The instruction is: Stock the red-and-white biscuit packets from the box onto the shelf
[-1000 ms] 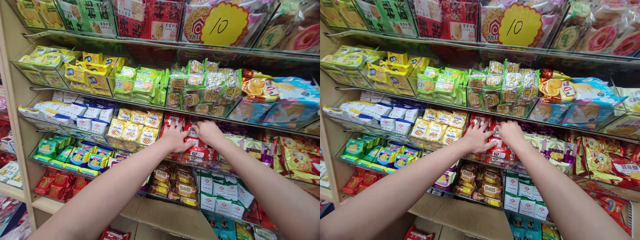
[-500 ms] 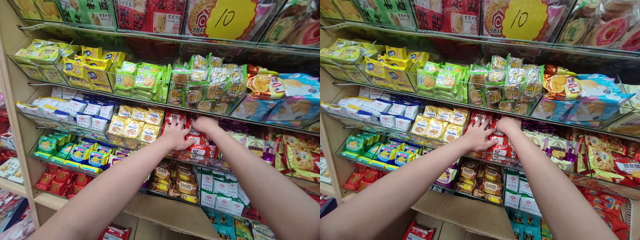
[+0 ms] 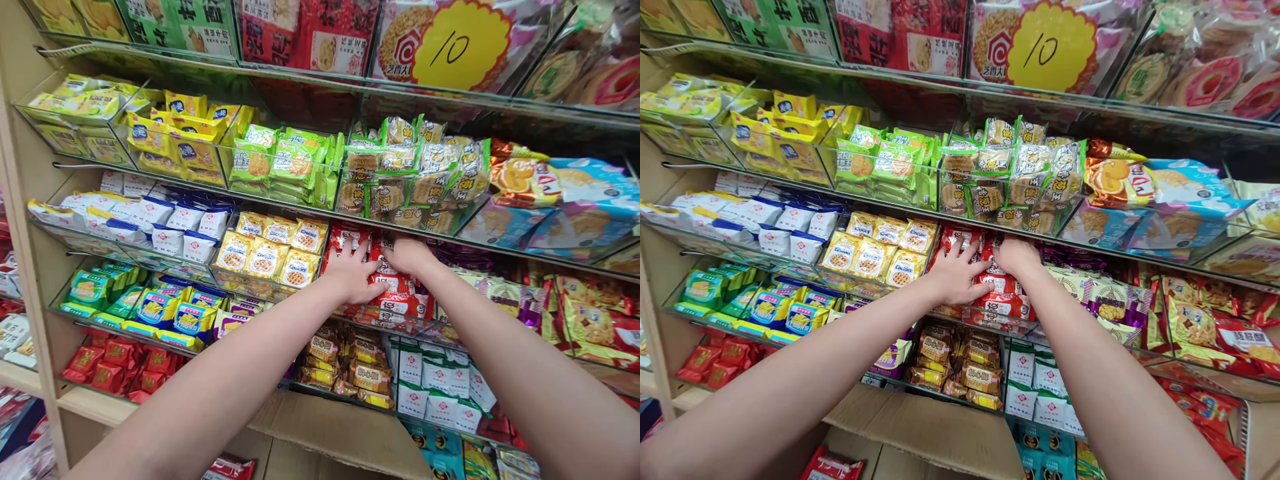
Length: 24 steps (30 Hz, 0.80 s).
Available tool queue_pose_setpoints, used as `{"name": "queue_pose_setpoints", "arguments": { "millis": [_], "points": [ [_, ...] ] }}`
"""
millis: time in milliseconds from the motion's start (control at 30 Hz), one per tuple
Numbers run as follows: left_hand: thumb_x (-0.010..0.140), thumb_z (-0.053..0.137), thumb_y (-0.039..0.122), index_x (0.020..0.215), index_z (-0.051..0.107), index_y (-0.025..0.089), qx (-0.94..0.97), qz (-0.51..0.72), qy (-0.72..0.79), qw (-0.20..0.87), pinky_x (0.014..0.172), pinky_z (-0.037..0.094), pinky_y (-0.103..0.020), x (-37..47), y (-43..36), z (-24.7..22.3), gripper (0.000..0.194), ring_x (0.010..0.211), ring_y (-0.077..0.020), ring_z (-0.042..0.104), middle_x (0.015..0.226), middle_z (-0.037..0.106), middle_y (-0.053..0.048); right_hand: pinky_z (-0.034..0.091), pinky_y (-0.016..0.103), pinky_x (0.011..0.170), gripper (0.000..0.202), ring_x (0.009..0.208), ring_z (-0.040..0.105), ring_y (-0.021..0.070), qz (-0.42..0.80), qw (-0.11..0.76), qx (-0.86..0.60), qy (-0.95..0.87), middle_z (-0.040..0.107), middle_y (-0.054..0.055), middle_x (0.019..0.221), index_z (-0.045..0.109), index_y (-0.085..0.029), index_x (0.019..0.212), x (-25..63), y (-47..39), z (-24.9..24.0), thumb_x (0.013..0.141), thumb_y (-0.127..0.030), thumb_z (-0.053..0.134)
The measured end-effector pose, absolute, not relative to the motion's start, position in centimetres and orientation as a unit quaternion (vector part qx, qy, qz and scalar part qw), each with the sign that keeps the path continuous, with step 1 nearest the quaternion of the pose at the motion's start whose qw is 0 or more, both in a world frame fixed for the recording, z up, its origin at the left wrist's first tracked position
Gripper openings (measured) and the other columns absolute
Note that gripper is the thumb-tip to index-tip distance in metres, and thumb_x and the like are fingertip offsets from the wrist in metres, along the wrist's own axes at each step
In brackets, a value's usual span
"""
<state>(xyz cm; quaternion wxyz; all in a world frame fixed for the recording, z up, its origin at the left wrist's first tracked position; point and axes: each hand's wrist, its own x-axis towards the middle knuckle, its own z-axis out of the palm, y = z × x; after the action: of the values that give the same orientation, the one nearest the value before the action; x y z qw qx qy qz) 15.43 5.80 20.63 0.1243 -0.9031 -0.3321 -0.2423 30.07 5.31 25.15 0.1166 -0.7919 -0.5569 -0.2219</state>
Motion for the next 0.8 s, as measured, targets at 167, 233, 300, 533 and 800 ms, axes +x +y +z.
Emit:
{"name": "queue_pose_setpoints", "arguments": {
  "millis": [167,233,300,533,800],
  "points": [
    [0.075,0.029,0.068,0.128,0.038,0.035,-0.905,-0.239,-0.329,0.123,0.095,0.018,-0.063,15.5,5.9,20.7,0.063,0.129,-0.0395,0.012,0.145,0.020,-0.003,0.042,0.037,0.075,0.042,0.093,0.057,0.0307,-0.294,0.169,-0.782,-0.523,0.061,0.022,0.096,0.055,-0.006,0.105,29.1,4.3,24.1,0.083,-0.037,0.037],
    [0.074,0.029,0.068,0.128,0.037,0.036,-0.905,-0.237,-0.332,0.121,0.095,0.017,-0.063,15.5,5.8,20.8,0.063,0.129,-0.0394,0.011,0.146,0.018,-0.002,0.041,0.039,0.076,0.042,0.095,0.054,0.0325,-0.315,0.186,-0.780,-0.509,0.060,0.022,0.096,0.055,-0.006,0.104,28.7,4.1,23.7,0.085,-0.038,0.035],
    [0.074,0.029,0.068,0.129,0.036,0.036,-0.905,-0.230,-0.337,0.120,0.096,0.017,-0.062,15.5,5.8,20.8,0.063,0.130,-0.0389,0.011,0.146,0.017,-0.001,0.040,0.041,0.077,0.043,0.098,0.052,0.0330,-0.324,0.195,-0.776,-0.505,0.059,0.021,0.099,0.055,-0.008,0.104,28.5,4.0,23.3,0.086,-0.039,0.032],
    [0.077,0.031,0.061,0.128,0.040,0.029,-0.904,-0.221,-0.341,0.130,0.097,0.018,-0.061,15.5,5.7,20.9,0.060,0.130,-0.0381,0.011,0.145,0.019,-0.005,0.035,0.045,0.085,0.050,0.108,0.045,0.0344,-0.309,0.153,-0.761,-0.550,0.046,0.018,0.121,0.052,-0.015,0.115,27.5,2.3,22.0,0.087,-0.046,0.024],
    [0.076,0.028,0.065,0.130,0.037,0.027,-0.907,-0.215,-0.338,0.129,0.096,0.019,-0.062,15.5,5.5,21.2,0.066,0.130,-0.0395,0.011,0.146,0.017,-0.007,0.026,0.044,0.097,0.071,0.123,0.028,0.0352,-0.255,0.127,-0.768,-0.573,0.035,0.019,0.133,0.041,-0.006,0.125,29.0,3.3,22.5,0.084,-0.058,0.016]
  ]
}}
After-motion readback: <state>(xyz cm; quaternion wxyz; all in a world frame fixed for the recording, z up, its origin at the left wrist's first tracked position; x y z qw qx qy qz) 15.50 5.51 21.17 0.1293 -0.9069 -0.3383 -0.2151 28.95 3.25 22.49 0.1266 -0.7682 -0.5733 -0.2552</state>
